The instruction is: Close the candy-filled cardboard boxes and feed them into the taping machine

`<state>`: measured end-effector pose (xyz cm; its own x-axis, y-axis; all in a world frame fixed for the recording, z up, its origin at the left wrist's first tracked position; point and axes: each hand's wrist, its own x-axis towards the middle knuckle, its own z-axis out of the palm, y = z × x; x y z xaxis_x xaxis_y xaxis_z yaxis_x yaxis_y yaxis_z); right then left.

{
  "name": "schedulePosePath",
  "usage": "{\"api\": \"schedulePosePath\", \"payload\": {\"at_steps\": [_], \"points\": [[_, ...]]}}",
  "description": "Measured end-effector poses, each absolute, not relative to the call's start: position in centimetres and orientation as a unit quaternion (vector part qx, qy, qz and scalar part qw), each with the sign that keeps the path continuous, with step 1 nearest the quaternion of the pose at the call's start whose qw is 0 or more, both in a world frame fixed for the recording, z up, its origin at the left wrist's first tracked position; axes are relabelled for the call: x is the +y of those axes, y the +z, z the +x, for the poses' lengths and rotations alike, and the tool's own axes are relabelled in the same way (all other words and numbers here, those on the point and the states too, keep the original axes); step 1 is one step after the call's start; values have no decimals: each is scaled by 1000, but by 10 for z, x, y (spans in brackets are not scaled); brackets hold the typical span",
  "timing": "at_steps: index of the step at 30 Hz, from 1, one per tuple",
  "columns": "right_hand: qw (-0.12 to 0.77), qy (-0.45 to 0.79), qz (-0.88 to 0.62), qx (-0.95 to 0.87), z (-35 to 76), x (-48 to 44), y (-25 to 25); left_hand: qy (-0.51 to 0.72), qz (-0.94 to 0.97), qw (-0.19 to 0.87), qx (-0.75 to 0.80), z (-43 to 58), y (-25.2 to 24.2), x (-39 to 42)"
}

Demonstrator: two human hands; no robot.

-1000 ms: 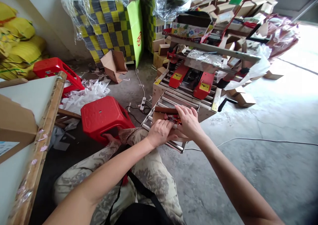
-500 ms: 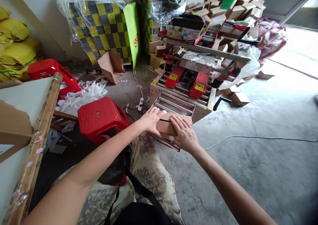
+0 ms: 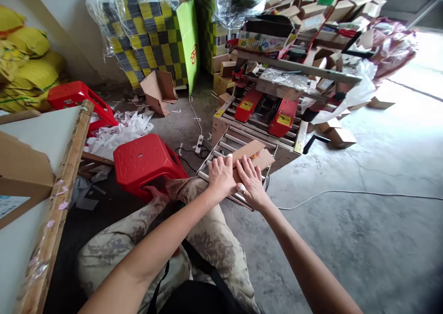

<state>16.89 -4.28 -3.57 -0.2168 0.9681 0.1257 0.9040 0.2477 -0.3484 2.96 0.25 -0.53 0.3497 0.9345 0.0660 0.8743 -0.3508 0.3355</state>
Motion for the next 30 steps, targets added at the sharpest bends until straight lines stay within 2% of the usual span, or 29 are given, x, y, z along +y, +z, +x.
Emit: {"api": "schedulePosePath", "payload": {"at_steps": [4,12,16,19,23,25,30], "points": [[135,105,-594,-786,190,-40,-27,135,837,180,499,24,-2,-11],[135,65,-620,-770,172,-51,-23,134,835,194,497,19,-5,-23],[139,51,-629,-763,168,-50,-24,153,830,293,449,5,-9,4],[143,37,-634,-759,167,-50,-24,209,781,376,453,6,-12,26],[146,36,-630,-762,166,-50,-25,304,759,333,471,33,-12,43],[148,36,-628,-763,166,-50,-26,283,754,344,483,49,-11,48],[156,27,-631,-759,167,-50,-28,176,717,453,499,63,-15,61]]}}
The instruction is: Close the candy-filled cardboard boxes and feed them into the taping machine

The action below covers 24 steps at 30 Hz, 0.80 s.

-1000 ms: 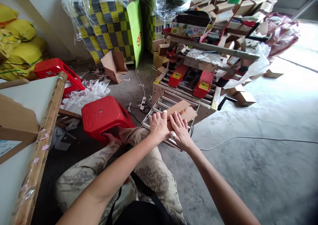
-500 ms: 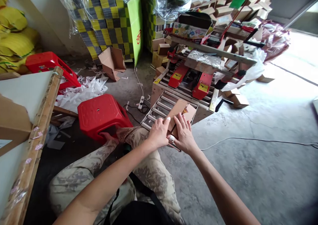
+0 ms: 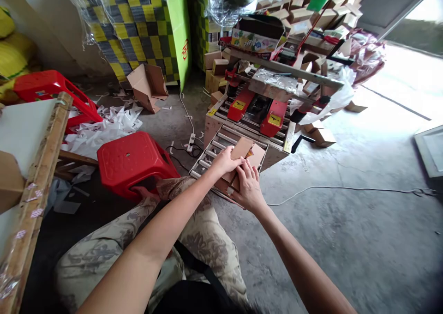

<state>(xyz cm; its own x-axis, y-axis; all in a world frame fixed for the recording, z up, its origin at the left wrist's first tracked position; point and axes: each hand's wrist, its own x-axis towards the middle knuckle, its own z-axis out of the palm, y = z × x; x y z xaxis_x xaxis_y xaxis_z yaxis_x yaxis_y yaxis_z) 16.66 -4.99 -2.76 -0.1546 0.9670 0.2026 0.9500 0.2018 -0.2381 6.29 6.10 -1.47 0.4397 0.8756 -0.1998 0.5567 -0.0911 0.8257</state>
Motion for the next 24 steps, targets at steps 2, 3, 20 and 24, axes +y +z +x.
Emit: {"api": "schedulePosePath", "payload": {"at_steps": [2,3,20,24], "points": [[168,26,-632,-756,166,-50,-28,170,712,466,497,61,-17,62],[175,27,-632,-754,166,-51,-29,175,710,465,499,61,-19,61],[280,56,-619,-731,161,-54,-31,128,711,437,535,68,-16,55],[249,68,-628,-734,158,-54,-28,108,712,439,537,72,-16,56]]}}
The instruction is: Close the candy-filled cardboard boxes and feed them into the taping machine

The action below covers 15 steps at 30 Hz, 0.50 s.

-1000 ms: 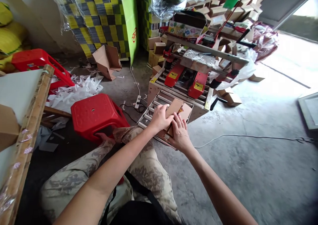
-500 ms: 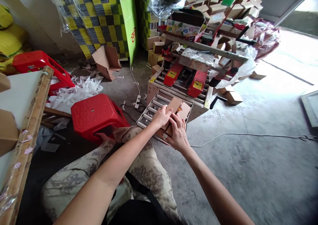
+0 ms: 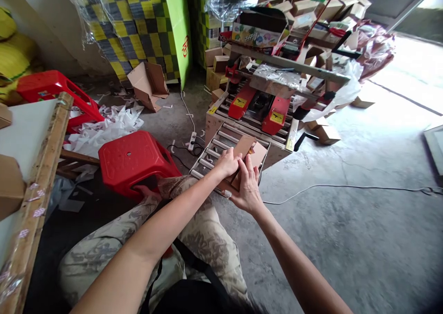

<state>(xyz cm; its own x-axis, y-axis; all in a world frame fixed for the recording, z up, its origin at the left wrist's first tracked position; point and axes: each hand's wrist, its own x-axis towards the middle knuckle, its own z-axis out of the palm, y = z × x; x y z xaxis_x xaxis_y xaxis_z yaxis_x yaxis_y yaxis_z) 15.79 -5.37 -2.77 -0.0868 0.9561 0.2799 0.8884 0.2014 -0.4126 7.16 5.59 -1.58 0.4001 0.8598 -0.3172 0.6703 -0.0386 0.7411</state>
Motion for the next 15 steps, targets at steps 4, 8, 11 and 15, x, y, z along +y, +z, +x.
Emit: {"api": "schedulePosePath", "payload": {"at_steps": [4,8,11,15], "points": [[250,57,-627,-736,159,-52,-29,114,725,412,540,71,-16,53],[258,55,-624,-736,159,-53,-31,118,736,381,548,70,-12,48],[285,47,-627,-723,158,-55,-32,106,746,352,556,72,-8,44],[322,35,-635,-701,157,-57,-33,107,759,300,568,75,-7,39]]}}
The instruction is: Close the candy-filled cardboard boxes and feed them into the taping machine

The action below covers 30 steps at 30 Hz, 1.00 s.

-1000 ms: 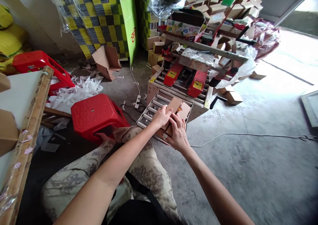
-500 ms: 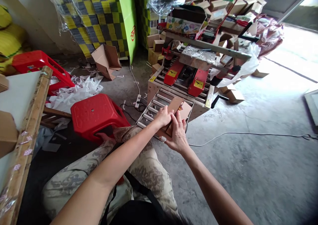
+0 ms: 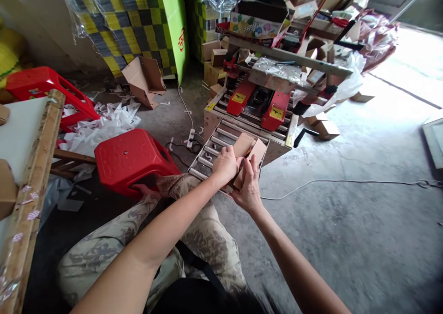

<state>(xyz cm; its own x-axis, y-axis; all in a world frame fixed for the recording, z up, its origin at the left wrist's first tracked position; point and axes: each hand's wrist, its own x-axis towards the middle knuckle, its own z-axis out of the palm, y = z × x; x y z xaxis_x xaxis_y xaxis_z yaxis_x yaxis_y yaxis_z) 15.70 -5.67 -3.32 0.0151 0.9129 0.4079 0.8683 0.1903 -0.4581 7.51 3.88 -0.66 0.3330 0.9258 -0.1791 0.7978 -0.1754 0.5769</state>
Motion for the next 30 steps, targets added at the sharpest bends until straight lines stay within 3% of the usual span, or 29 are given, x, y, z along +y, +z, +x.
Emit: {"api": "schedulePosePath", "payload": {"at_steps": [4,10,21,30], "points": [[279,35,-643,-712,158,-55,-32,129,754,319,560,73,-12,43],[240,23,-645,-725,159,-57,-26,182,670,484,534,67,-29,57],[269,34,-632,-726,162,-57,-31,157,658,469,568,77,-22,63],[273,23,-618,-737,166,-60,-34,135,758,368,522,89,-18,71]]}}
